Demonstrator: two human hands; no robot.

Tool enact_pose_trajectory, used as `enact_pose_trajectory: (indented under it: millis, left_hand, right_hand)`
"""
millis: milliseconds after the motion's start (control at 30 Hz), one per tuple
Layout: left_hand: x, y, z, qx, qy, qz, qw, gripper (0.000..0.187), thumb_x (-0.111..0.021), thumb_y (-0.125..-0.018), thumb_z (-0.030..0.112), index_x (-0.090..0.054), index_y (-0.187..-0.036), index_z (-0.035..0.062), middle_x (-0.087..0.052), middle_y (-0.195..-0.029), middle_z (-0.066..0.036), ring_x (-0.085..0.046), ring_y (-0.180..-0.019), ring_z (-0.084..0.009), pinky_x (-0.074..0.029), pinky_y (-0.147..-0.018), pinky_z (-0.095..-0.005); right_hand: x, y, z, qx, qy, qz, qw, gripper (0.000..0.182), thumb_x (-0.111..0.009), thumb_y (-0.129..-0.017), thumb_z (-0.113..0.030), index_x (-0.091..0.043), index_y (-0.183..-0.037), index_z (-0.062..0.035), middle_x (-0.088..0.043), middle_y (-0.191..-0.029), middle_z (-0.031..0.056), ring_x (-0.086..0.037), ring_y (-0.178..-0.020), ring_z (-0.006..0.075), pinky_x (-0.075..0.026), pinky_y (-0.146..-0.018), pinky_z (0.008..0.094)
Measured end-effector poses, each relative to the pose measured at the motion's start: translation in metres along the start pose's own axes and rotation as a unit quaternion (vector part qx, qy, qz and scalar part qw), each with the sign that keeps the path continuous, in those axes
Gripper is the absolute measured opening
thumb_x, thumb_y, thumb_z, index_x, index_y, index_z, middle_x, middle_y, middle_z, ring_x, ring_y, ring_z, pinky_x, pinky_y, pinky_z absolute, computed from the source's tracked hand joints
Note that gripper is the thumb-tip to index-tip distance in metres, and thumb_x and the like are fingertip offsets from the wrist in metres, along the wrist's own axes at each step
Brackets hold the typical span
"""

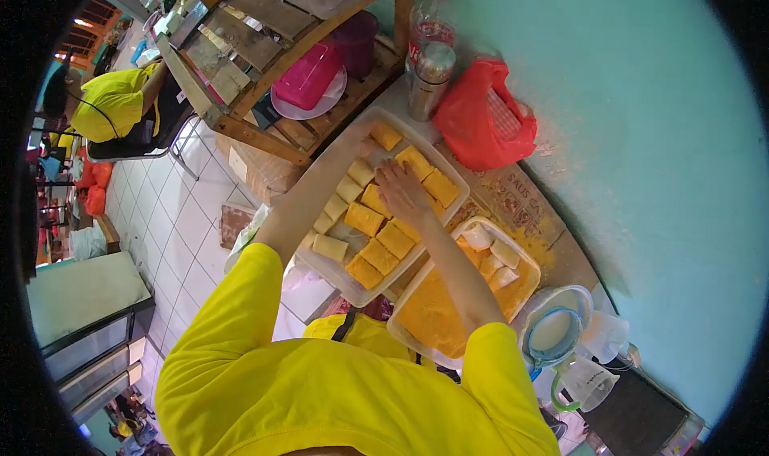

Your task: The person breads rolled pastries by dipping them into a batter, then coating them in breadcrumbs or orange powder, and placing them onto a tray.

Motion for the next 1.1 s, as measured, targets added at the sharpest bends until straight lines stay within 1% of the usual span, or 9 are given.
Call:
enact_pose_trajectory:
  millis: [100, 200, 233, 300, 433, 500, 700, 833, 1100]
  left_hand:
    - [0.013, -0.002, 0.006, 0.016, -0.013, -0.020, 1.000, 0.015, -0.059, -0.086, 0.013, -0.059, -0.095, 0.0010, -0.060, -0.093, -0.011, -0.059, -0.093, -0.0251, -0.050, -0.071, -0.0420]
    - [0.031, 0.024, 0.012, -0.045, -0.316, 0.071, 0.945, 0.013, -0.056, -0.087, 0.013, -0.061, -0.092, 0.0027, -0.062, -0.089, -0.012, -0.059, -0.091, -0.0299, -0.048, -0.074, -0.0431]
    - [0.032, 0.040, 0.016, -0.172, -0.446, 0.044, 0.877, 0.012, -0.055, -0.086, 0.011, -0.062, -0.092, 0.0036, -0.062, -0.087, -0.012, -0.059, -0.090, -0.0309, -0.048, -0.073, -0.0424]
    - [0.031, 0.081, 0.014, -0.403, -0.652, -0.018, 0.642, 0.013, -0.054, -0.083, 0.007, -0.064, -0.092, 0.0053, -0.062, -0.083, -0.012, -0.059, -0.087, -0.0328, -0.047, -0.072, -0.0410]
    - [0.040, 0.097, 0.002, -0.444, -0.748, -0.105, 0.482, 0.025, -0.054, -0.077, 0.003, -0.063, -0.100, 0.0099, -0.060, -0.092, -0.011, -0.057, -0.095, -0.0308, -0.043, -0.082, -0.0411]
    - [0.047, 0.089, -0.003, -0.473, -0.766, -0.135, 0.413, 0.029, -0.053, -0.076, 0.002, -0.063, -0.102, 0.0107, -0.059, -0.096, -0.009, -0.055, -0.100, -0.0284, -0.040, -0.087, -0.0410]
    - [0.034, 0.104, 0.012, -0.352, -0.826, -0.203, 0.390, 0.038, -0.067, -0.068, 0.007, -0.061, -0.105, 0.0127, -0.055, -0.095, -0.008, -0.052, -0.105, -0.0267, -0.038, -0.089, -0.0416]
    - [0.030, 0.100, 0.011, -0.362, -0.844, -0.199, 0.343, 0.047, -0.074, -0.061, 0.011, -0.061, -0.106, 0.0131, -0.055, -0.098, -0.008, -0.050, -0.107, -0.0260, -0.038, -0.088, -0.0404]
    - [0.032, 0.090, 0.010, -0.316, -0.886, -0.187, 0.284, 0.049, -0.075, -0.060, 0.011, -0.060, -0.106, 0.0120, -0.056, -0.101, -0.010, -0.050, -0.107, -0.0270, -0.038, -0.089, -0.0406]
  right_hand:
    - [-0.009, 0.002, 0.016, -0.033, 0.053, -0.019, 0.998, 0.033, -0.053, -0.086, -0.018, -0.053, -0.115, -0.0026, -0.050, -0.125, 0.0136, -0.045, -0.118, 0.0282, -0.034, -0.100, 0.0439]
    - [-0.006, 0.006, 0.022, -0.035, 0.072, 0.047, 0.996, 0.032, -0.053, -0.085, -0.018, -0.054, -0.113, -0.0039, -0.052, -0.122, 0.0125, -0.047, -0.115, 0.0270, -0.036, -0.098, 0.0431]
    - [-0.003, 0.007, 0.020, -0.031, 0.069, 0.079, 0.994, 0.032, -0.053, -0.084, -0.017, -0.055, -0.113, -0.0043, -0.053, -0.122, 0.0126, -0.048, -0.114, 0.0270, -0.036, -0.098, 0.0428]
    - [0.002, 0.005, 0.006, -0.011, 0.018, 0.039, 0.999, 0.034, -0.053, -0.083, -0.016, -0.054, -0.115, -0.0041, -0.053, -0.122, 0.0127, -0.047, -0.116, 0.0275, -0.036, -0.098, 0.0422]
    - [-0.006, 0.010, -0.025, 0.089, -0.057, -0.032, 0.994, 0.039, -0.053, -0.083, -0.014, -0.052, -0.120, -0.0036, -0.052, -0.122, 0.0132, -0.045, -0.118, 0.0286, -0.035, -0.100, 0.0416]
    - [-0.013, 0.018, -0.020, 0.062, -0.046, -0.041, 0.996, 0.041, -0.054, -0.082, -0.015, -0.051, -0.121, -0.0030, -0.052, -0.122, 0.0132, -0.045, -0.119, 0.0286, -0.034, -0.100, 0.0413]
    - [-0.010, 0.023, -0.028, 0.036, -0.068, -0.013, 0.997, 0.044, -0.056, -0.082, -0.017, -0.051, -0.123, -0.0031, -0.049, -0.126, 0.0153, -0.044, -0.120, 0.0302, -0.033, -0.102, 0.0423]
    - [-0.003, 0.025, -0.061, 0.127, -0.118, -0.050, 0.984, 0.044, -0.057, -0.083, -0.019, -0.051, -0.127, -0.0126, -0.049, -0.126, 0.0173, -0.041, -0.121, 0.0336, -0.033, -0.101, 0.0443]
    - [-0.012, 0.043, -0.068, -0.010, -0.027, -0.054, 0.998, 0.044, -0.057, -0.082, -0.018, -0.052, -0.125, -0.0112, -0.045, -0.130, 0.0201, -0.039, -0.122, 0.0332, -0.031, -0.101, 0.0463]
Point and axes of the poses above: each hand's wrist, its own y-axis away from the middle knuckle, its own x-axis out of the back of the hand, z = x × y, the point moved 4 cm from there along -y, towards the middle knuckle
